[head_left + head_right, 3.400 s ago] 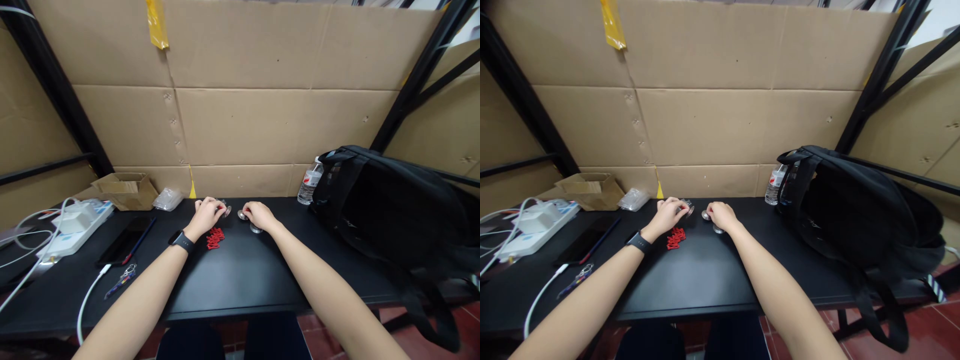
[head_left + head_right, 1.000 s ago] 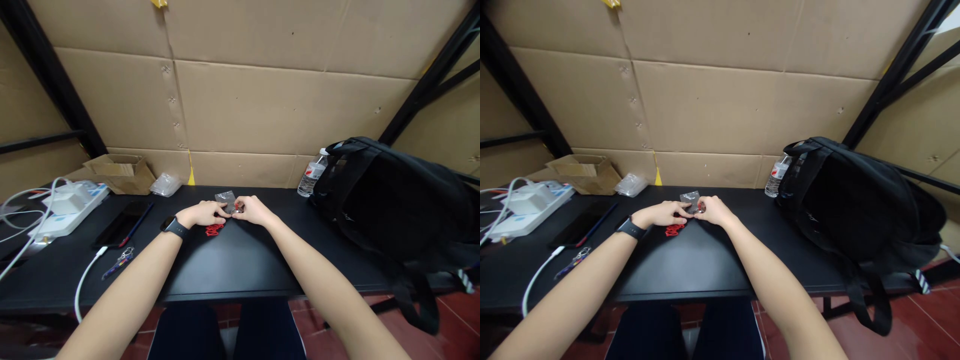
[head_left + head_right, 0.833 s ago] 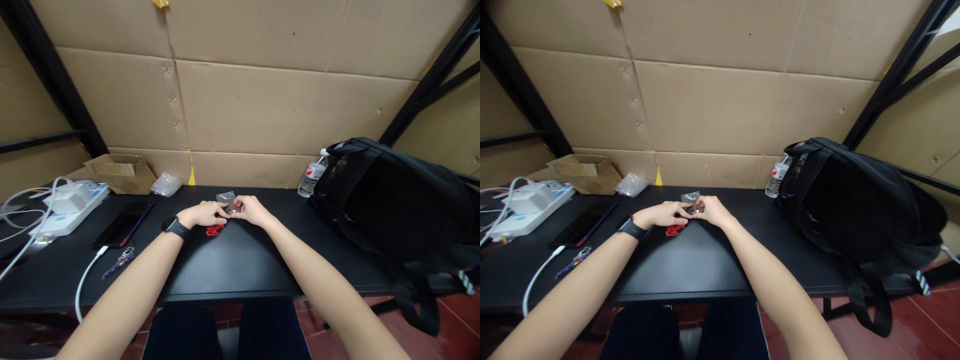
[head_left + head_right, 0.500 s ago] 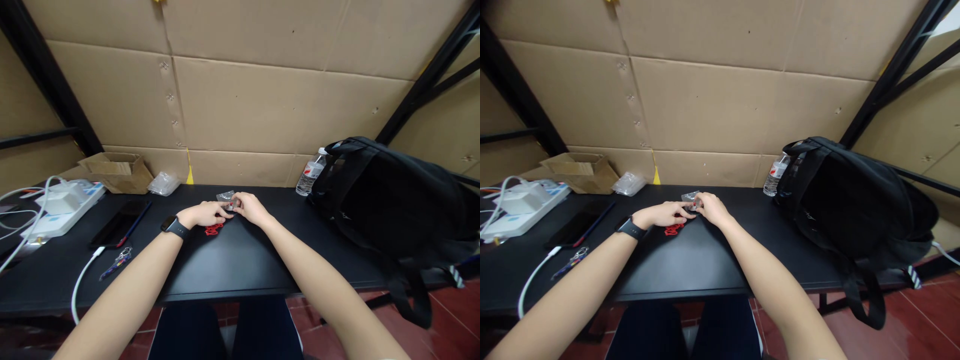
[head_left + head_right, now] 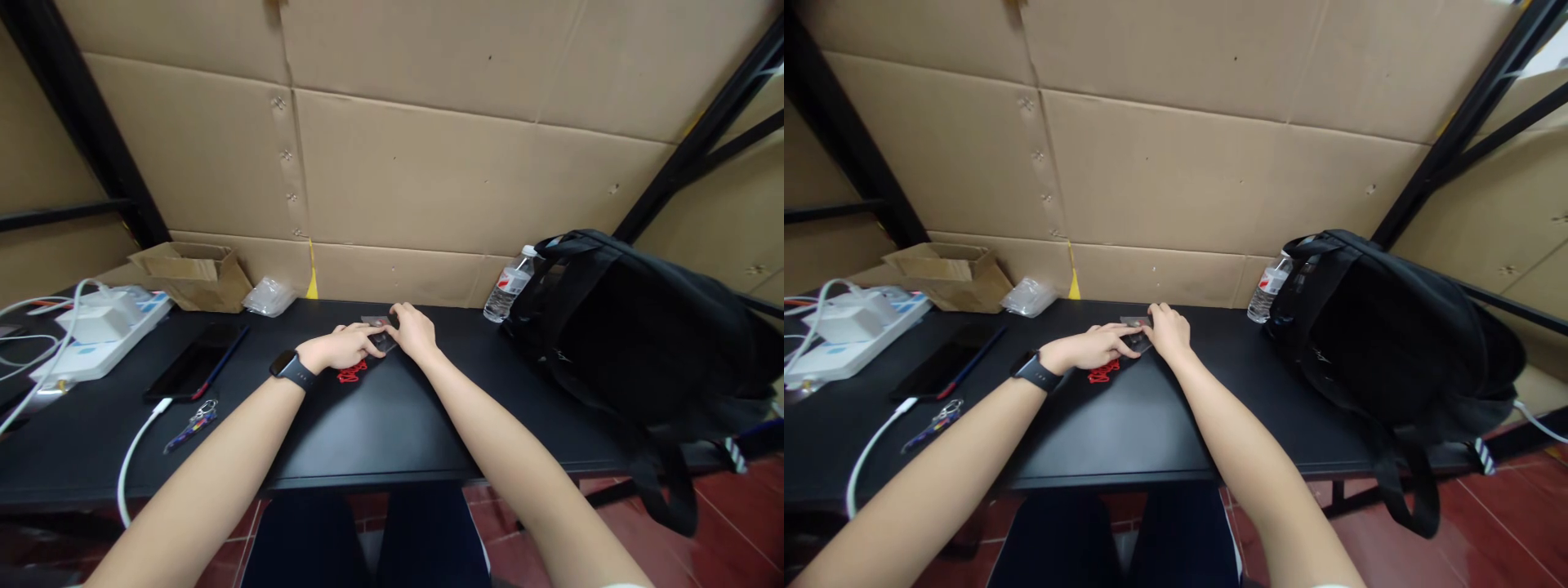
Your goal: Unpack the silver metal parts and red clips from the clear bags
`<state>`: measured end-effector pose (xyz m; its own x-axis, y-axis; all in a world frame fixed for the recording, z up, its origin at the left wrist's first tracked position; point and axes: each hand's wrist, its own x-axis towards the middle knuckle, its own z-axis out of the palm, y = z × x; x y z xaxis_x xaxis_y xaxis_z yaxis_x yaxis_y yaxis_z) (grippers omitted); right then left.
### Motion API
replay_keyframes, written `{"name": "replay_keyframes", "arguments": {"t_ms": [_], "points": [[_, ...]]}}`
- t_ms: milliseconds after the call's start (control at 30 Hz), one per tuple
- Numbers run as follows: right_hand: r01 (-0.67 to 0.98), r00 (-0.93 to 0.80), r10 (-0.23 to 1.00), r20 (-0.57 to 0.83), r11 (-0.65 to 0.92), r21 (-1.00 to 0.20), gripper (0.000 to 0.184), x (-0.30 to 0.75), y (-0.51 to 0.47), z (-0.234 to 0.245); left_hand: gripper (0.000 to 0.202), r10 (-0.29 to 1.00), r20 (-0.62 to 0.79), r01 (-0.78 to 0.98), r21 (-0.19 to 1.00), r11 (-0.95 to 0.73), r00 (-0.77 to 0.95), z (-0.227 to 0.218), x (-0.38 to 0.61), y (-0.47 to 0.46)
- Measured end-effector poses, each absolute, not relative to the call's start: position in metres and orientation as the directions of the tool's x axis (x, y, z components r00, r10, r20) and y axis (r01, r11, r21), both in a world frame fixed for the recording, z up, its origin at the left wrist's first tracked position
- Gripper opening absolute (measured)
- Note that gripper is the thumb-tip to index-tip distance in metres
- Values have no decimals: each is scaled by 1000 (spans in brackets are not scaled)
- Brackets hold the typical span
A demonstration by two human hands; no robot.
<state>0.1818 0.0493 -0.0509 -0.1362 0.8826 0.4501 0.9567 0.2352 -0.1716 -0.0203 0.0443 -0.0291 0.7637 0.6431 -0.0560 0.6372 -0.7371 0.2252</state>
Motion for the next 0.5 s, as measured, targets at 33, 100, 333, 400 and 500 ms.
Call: {"name": "replay_keyframes", "arguments": {"t_ms": [33, 100, 333, 400, 500], "points": [[955, -137, 886, 444, 238, -179, 23, 182, 50, -51, 52, 649, -19, 636, 224, -739, 760, -31, -20, 46], [933, -182, 889, 421, 292, -211, 21, 183, 51, -51, 53, 649, 93, 620, 221, -753, 755, -32, -19, 49], [713, -386, 816, 430, 559, -423, 18, 208, 56, -43, 50, 641, 404, 574, 289, -767, 653, -30, -23, 54], [686, -427, 797, 427, 593, -421, 32, 216, 55, -43, 45, 664, 398, 606, 279, -745, 633, -32, -23, 54], [706, -443, 806, 392, 583, -401, 55, 224, 55, -44, 30, 689, 381, 647, 254, -719, 617, -36, -20, 54]]}}
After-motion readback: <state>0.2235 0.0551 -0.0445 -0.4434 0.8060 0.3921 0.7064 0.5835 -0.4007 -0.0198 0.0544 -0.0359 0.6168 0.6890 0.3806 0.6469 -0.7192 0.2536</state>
